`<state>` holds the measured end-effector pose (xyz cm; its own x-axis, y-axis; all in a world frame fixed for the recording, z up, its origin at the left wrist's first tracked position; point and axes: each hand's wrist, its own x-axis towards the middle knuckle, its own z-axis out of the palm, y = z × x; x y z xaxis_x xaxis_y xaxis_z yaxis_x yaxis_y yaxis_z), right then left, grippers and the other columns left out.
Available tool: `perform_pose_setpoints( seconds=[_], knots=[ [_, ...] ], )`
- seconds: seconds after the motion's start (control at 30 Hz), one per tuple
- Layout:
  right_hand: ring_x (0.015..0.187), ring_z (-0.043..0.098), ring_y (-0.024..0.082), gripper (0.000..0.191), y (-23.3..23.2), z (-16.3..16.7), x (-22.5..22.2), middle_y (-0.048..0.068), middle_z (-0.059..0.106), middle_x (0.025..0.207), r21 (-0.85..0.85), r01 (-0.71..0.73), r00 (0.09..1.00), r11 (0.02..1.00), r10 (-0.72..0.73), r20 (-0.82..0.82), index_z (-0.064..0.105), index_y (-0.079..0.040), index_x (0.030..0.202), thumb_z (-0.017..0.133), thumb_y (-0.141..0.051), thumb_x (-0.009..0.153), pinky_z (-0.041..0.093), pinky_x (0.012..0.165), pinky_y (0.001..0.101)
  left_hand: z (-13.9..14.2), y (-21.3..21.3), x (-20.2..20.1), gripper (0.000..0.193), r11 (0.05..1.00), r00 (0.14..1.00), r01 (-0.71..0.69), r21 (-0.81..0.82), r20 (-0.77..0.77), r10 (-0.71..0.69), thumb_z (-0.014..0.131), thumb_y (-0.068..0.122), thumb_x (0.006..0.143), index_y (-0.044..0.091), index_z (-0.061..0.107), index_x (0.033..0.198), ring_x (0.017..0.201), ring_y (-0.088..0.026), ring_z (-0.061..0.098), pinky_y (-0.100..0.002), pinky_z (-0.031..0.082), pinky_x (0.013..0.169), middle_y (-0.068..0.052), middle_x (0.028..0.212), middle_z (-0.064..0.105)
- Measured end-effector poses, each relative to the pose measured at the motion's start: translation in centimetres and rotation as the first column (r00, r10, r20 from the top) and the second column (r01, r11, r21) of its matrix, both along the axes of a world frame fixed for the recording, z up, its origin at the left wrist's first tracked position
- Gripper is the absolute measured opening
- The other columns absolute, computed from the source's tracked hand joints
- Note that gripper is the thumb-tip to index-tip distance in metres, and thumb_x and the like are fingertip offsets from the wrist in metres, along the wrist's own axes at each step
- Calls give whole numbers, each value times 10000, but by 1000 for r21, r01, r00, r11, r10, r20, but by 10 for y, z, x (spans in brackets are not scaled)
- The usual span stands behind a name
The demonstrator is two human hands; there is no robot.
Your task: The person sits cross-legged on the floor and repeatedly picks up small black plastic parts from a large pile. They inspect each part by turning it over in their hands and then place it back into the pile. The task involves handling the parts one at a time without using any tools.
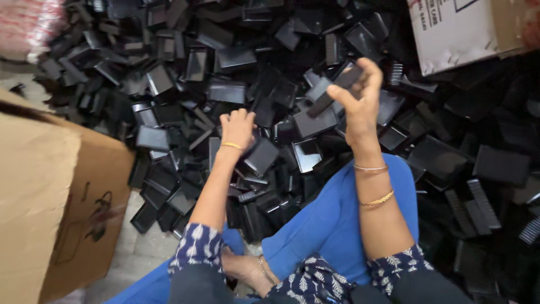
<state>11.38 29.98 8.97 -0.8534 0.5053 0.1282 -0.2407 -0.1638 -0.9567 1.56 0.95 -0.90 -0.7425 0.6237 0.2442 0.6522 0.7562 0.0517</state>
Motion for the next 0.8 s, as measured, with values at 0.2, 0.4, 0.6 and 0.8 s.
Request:
perform_pose_setpoints(
  seconds=[0.2, 0.4, 0.6, 0.8],
  knots=[
    [1207, 553, 165, 676, -70, 28, 12, 35, 579, 1280, -15, -565, 813, 825, 560, 157, 496, -80, 1454, 785, -108, 844, 466, 1053, 317, 105, -54, 38, 323, 476, 794, -418, 774, 566, -223, 584, 213, 1024, 71, 653, 1305, 989, -190, 559, -265, 462, 880, 12, 1107, 629],
    [1386, 454, 182, 734, -128, 39, 36, 73, 483, 1513, -270, -816, 546, 511, 835, -68, 411, -44, 1554, 726, -109, 894, 366, 1175, 338, 141, -33, 82, 398, 482, 911, -159, 862, 317, -265, 555, 173, 1122, 59, 592, 1502, 1175, -181, 532, -289, 437, 1078, -78, 1235, 502],
    [1431, 413, 197, 804, -143, 37, 38, 67, 456, 1539, -203, -753, 654, 626, 748, -117, 375, -67, 1571, 753, -49, 861, 356, 1190, 343, 151, -40, 120, 647, 383, 901, -214, 899, 333, -278, 756, 196, 938, 92, 466, 1507, 1269, -246, 548, -360, 436, 1127, -107, 1370, 524],
    [1445, 444, 212, 874, -149, 39, 32, 76, 474, 1521, -169, -714, 700, 679, 689, -190, 364, -77, 1574, 801, 13, 823, 392, 1209, 363, 166, -54, 130, 572, 488, 983, -112, 866, 167, -70, 847, 174, 830, 112, 619, 1350, 1297, -321, 607, -383, 513, 1096, -164, 1430, 559]
  ],
)
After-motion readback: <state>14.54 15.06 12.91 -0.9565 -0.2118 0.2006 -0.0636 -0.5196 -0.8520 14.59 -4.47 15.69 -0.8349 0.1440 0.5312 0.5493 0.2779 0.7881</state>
